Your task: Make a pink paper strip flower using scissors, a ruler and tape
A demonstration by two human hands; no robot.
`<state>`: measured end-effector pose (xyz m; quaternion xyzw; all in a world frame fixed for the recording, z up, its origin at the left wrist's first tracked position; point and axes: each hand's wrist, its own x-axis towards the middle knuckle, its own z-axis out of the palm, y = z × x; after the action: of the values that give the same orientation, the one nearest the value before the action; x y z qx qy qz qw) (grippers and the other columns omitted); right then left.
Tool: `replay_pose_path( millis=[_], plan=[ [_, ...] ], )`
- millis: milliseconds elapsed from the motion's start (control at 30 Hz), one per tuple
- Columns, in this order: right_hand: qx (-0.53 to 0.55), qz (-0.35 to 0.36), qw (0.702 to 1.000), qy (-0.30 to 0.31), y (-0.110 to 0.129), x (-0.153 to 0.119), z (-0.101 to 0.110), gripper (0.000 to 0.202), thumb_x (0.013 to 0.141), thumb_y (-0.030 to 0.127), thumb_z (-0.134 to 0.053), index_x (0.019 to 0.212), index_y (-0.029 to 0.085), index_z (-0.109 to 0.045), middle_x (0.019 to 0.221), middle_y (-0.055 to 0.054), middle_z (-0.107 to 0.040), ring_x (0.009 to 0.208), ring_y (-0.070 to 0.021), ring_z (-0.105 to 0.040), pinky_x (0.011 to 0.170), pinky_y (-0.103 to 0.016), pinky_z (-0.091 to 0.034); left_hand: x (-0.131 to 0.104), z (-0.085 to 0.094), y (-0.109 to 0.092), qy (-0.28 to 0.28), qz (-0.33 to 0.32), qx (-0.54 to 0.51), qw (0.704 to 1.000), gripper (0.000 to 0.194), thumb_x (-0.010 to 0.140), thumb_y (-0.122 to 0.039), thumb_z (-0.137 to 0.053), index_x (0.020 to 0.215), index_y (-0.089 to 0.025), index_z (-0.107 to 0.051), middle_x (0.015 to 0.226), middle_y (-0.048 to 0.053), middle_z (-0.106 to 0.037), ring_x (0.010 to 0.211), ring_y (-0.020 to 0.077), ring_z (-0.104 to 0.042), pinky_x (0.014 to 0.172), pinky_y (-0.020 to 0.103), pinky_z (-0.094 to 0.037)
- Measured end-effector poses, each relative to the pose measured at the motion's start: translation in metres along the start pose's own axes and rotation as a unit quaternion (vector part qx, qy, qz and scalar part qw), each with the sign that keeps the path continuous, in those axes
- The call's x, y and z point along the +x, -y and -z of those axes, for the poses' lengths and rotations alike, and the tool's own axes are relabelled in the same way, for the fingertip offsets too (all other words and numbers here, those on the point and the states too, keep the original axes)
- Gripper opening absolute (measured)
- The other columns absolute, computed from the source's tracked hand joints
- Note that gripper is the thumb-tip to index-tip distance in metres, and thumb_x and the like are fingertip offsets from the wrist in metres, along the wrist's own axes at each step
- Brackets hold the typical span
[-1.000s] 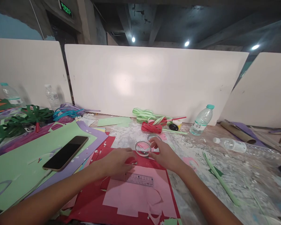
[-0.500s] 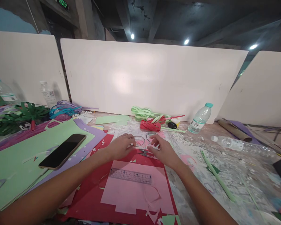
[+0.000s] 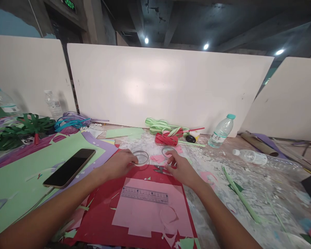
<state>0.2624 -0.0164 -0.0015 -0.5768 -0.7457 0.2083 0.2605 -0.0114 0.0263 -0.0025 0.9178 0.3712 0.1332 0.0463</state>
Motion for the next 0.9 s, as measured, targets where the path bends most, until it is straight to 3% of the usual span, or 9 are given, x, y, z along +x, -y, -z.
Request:
replay_pose_path(
  millis=[333, 667, 800, 900],
  plan=[
    [0.034, 0.001, 0.998, 0.051, -0.006, -0.001, -0.004, 0.039, 0.083, 0.035, -0.054, 0.118, 0.024, -0.042, 0.074, 0.000, -0.062, 0.068, -0.0186, -0.059, 0.063, -0.031, -0.044, -0.002, -0.013, 0.001, 0.010, -0.032, 0.036, 0.999, 0.026, 0.082, -0.011, -0.047, 0.092, -0.021, -0.070, 0.084, 0.006, -0.069, 0.090, 0.0231, -0.058, 0.078, 0.032, -0.042],
    [0.000, -0.014, 0.998, 0.067, -0.011, -0.001, 0.002, 0.040, 0.083, 0.041, -0.053, 0.119, 0.024, -0.044, 0.069, 0.001, -0.060, 0.064, -0.0186, -0.057, 0.057, -0.029, -0.041, -0.004, -0.006, 0.002, 0.028, -0.016, 0.018, 0.999, 0.027, 0.081, -0.009, -0.048, 0.094, -0.021, -0.068, 0.088, 0.006, -0.068, 0.091, 0.0234, -0.057, 0.078, 0.032, -0.041],
    [-0.016, -0.009, 0.998, 0.063, -0.012, -0.003, -0.001, 0.040, 0.084, 0.039, -0.053, 0.119, 0.023, -0.045, 0.068, 0.001, -0.059, 0.062, -0.0177, -0.056, 0.056, -0.028, -0.039, -0.008, 0.005, -0.017, 0.044, -0.042, -0.011, 0.998, 0.018, 0.084, -0.026, -0.054, 0.097, -0.022, -0.065, 0.093, 0.006, -0.063, 0.093, 0.0232, -0.056, 0.079, 0.032, -0.041],
    [-0.028, -0.001, 0.997, 0.068, -0.004, -0.005, -0.001, 0.040, 0.082, 0.039, -0.055, 0.118, 0.022, -0.047, 0.069, 0.001, -0.058, 0.063, -0.0178, -0.055, 0.056, -0.027, -0.040, -0.013, 0.012, -0.037, 0.086, -0.102, -0.055, 0.990, 0.033, 0.075, -0.045, -0.065, 0.101, -0.024, -0.062, 0.099, 0.004, -0.062, 0.096, 0.0237, -0.055, 0.084, 0.033, -0.041]
  ],
)
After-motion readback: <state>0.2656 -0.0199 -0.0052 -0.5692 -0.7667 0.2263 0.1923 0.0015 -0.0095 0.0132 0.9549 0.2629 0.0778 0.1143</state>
